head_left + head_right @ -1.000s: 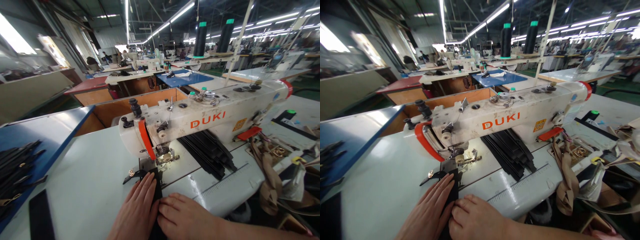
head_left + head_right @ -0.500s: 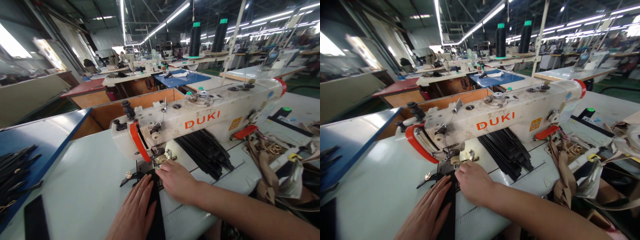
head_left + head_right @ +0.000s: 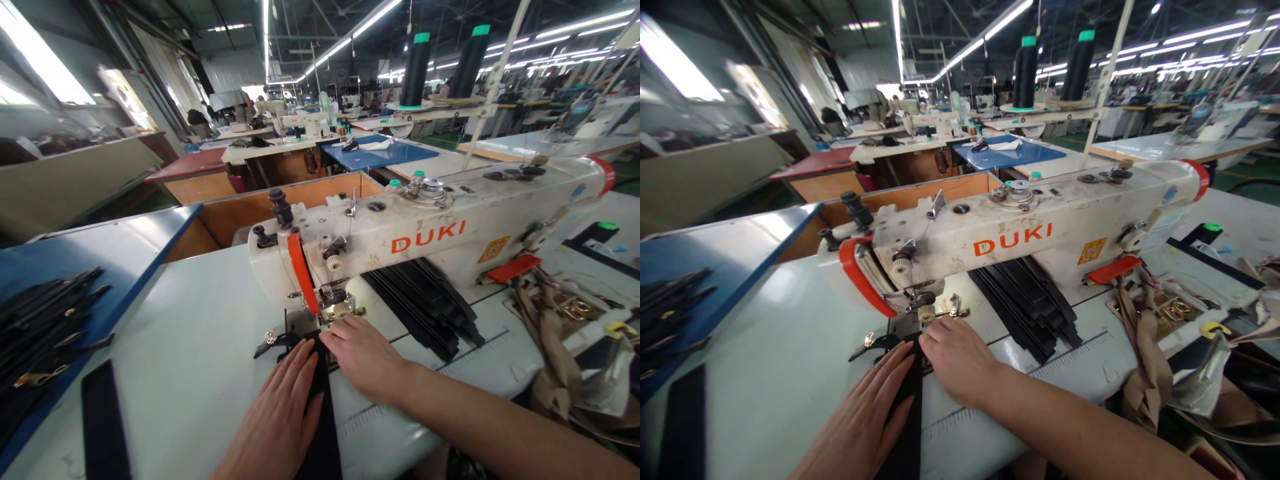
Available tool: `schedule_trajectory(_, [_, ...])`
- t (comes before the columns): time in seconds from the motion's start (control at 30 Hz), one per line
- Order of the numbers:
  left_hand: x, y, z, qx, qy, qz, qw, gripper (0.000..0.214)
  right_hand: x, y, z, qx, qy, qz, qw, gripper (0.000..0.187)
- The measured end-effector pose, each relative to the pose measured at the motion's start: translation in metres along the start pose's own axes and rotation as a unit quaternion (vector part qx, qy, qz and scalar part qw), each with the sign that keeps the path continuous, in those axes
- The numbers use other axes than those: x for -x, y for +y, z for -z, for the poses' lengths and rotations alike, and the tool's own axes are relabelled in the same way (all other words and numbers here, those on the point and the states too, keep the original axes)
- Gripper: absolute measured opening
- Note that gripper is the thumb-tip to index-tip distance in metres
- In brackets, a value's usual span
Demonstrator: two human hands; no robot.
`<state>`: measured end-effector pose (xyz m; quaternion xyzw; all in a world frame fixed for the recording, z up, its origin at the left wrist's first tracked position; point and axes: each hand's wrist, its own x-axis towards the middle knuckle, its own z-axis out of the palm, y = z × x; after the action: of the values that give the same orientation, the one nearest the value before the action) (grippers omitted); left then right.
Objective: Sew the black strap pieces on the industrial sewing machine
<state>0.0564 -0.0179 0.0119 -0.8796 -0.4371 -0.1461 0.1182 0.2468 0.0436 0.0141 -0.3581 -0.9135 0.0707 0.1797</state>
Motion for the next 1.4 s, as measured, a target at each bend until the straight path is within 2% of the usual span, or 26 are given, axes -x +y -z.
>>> schedule_trajectory(0.33, [-0.002, 0.002, 0.000, 0.018, -0.019, 0.011, 1.000, 0.041, -0.001, 0.000, 0.002, -0.003, -0.024, -0.003, 1.000, 0.019])
schedule_trajectory(0.6, [-0.001, 0.002, 0.001, 0.020, -0.011, 0.009, 1.000, 0.040, 0.001, -0.001, 0.001, -0.002, -0.016, -0.004, 1.000, 0.020])
schedule_trajectory(0.8, [-0.004, 0.003, 0.004, 0.029, -0.037, 0.021, 0.999, 0.040, -0.003, 0.001, 0.000, 0.003, -0.014, -0.001, 1.000, 0.019])
schedule_trajectory(0.87, [-0.005, 0.003, 0.005, 0.028, -0.042, 0.018, 0.999, 0.040, 0.004, -0.003, 0.005, -0.009, -0.006, 0.017, 1.000, 0.022])
schedule_trajectory(0.97, [-0.005, 0.003, 0.005, 0.031, -0.050, 0.014, 0.998, 0.039, 0.032, -0.016, 0.016, -0.067, 0.003, 0.095, 0.993, 0.030])
schedule_trajectory(1.03, [-0.004, 0.004, 0.004, 0.032, -0.055, 0.018, 0.998, 0.039, 0.057, -0.027, 0.022, -0.114, -0.027, 0.134, 0.984, 0.035])
schedule_trajectory(1.13, [-0.003, 0.006, 0.004, 0.036, -0.067, 0.033, 0.997, 0.039, 0.086, -0.039, 0.020, -0.113, -0.050, 0.152, 0.981, 0.034])
schedule_trajectory(1.23, [-0.006, 0.008, 0.005, 0.055, -0.083, 0.050, 0.994, 0.040, 0.094, -0.043, 0.006, -0.081, -0.015, 0.183, 0.980, 0.030])
schedule_trajectory(1.33, [-0.009, 0.009, 0.004, 0.078, -0.092, 0.065, 0.991, 0.041, 0.089, -0.043, -0.009, -0.057, 0.042, 0.212, 0.975, 0.028])
schedule_trajectory(1.4, [-0.007, 0.011, 0.006, 0.080, -0.091, 0.070, 0.990, 0.041, 0.085, -0.043, -0.012, -0.053, 0.063, 0.221, 0.972, 0.028])
